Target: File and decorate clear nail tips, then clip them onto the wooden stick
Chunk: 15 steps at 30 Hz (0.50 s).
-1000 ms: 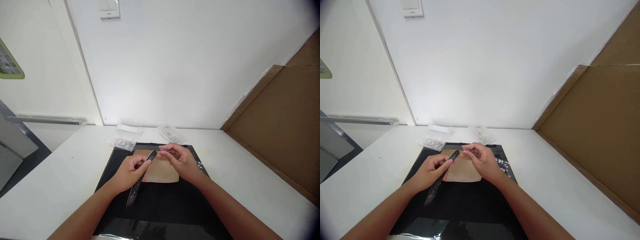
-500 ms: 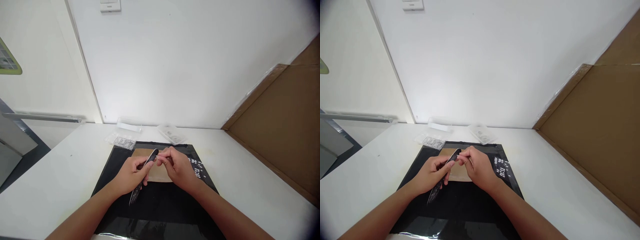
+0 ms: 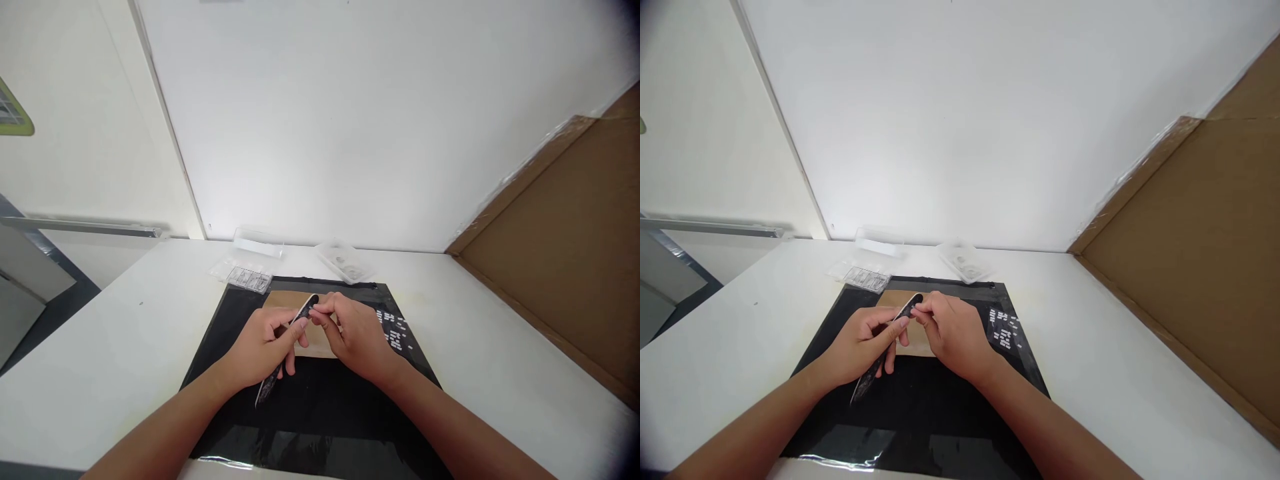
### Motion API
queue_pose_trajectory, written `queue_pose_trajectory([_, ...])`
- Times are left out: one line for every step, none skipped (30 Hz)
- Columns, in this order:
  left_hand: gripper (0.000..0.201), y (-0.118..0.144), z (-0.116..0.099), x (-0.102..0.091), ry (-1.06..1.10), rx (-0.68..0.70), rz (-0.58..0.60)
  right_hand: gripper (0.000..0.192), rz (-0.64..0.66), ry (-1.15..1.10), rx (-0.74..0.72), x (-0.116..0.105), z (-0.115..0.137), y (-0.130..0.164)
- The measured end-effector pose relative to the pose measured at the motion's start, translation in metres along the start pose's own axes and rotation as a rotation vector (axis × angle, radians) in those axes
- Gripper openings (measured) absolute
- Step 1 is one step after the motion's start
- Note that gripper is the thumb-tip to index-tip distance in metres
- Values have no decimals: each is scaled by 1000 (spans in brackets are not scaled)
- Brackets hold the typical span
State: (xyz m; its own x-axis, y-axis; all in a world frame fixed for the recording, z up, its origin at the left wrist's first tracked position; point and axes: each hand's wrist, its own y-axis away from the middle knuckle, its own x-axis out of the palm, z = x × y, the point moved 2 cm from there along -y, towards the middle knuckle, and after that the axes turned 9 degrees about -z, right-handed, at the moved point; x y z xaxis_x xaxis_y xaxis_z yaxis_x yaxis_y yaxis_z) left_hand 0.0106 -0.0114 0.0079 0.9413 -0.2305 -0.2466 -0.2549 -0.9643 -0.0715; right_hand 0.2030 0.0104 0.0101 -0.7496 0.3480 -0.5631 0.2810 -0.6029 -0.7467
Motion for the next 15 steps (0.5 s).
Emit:
queue_pose_trajectory([43,0,0,0,-19,6,1,15,-3,13,-10,0,1,0])
queue_pose_trajectory([43,1,1,-1,-38,15,2,15,-8,28,-21,0,1,1])
queue_pose_trajectory([43,1,1,-1,-56,28,5,15,-16,47,-30,1,1,1])
queue_pose_trajectory([42,1,0,-1,-75,44,10,15,-27,68,-36,1,1,2])
queue_pose_trajectory([41,1,0,-2,-91,61,16,15,-38,94,-39,1,1,2])
queue_pose_trajectory([39,1,-1,-2,-104,76,27,15,-50,121,-41,1,1,2])
queue_pose_trajectory([37,1,-2,-2,-111,86,41,15,-63,145,-41,1,0,2])
queue_pose_trajectory([36,1,-3,-2,-113,90,52,15,-75,167,-37,0,0,2])
queue_pose_trajectory([35,1,-4,-2,-116,91,61,15,-86,184,-32,0,-1,1])
queue_pose_trajectory([36,2,-5,-2,-118,91,65,15,-95,198,-27,0,-1,1])
queue_pose_trajectory([36,2,-6,-2,-122,91,64,15,-102,212,-23,0,-2,0])
queue_pose_trajectory([37,2,-7,-2,-126,93,57,15,-109,223,-21,0,-2,0])
queue_pose_trajectory([37,2,-7,-1,-130,96,48,15,-115,233,-23,0,-2,0])
queue_pose_trajectory([38,2,-8,0,-132,98,41,15,-124,242,-31,1,-1,0])
queue_pose_trajectory([39,2,-8,0,-131,96,34,16,-132,248,-42,1,0,0])
